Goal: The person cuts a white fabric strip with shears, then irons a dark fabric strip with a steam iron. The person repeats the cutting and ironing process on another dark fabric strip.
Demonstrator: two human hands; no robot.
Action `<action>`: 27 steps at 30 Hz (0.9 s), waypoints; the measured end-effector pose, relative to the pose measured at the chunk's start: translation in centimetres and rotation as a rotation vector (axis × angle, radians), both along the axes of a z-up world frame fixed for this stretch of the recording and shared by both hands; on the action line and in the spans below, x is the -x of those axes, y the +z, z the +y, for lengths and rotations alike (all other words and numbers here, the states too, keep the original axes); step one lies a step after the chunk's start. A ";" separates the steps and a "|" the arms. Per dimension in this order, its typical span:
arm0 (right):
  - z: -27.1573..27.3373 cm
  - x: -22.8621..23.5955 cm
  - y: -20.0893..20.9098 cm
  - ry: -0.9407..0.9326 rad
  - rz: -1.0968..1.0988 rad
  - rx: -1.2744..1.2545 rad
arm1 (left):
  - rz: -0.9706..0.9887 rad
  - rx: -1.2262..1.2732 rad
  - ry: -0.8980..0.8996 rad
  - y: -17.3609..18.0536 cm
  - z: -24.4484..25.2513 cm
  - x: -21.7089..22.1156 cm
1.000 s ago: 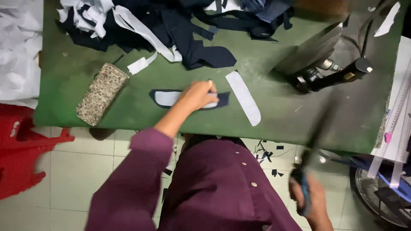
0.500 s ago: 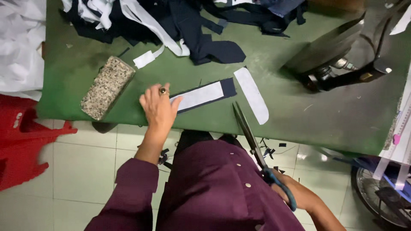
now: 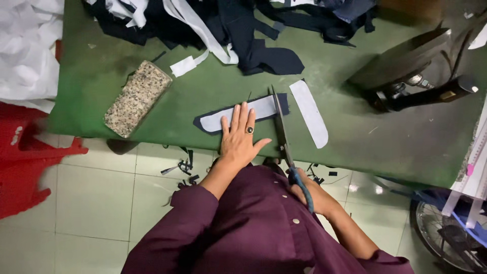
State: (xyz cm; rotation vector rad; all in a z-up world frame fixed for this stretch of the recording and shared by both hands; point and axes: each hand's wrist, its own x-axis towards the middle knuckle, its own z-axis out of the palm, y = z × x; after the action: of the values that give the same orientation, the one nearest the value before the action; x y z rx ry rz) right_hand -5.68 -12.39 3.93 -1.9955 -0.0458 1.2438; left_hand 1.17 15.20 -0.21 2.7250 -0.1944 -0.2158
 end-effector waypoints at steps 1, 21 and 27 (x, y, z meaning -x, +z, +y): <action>0.1 -0.2 0.6 0.003 -0.001 0.000 | -0.001 0.000 0.003 0.0 0.1 0.0; -10.5 0.1 7.5 0.290 0.168 -0.290 | -0.023 0.121 -0.694 2.1 6.9 -3.3; -13.0 -2.5 10.3 0.142 0.570 -0.005 | 0.027 -0.075 0.246 1.7 3.4 1.1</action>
State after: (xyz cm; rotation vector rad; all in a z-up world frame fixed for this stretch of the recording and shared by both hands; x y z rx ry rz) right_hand -3.15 -25.37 14.25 -1.5878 0.0902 1.8577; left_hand 0.02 18.58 1.51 2.7853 0.1587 -0.1923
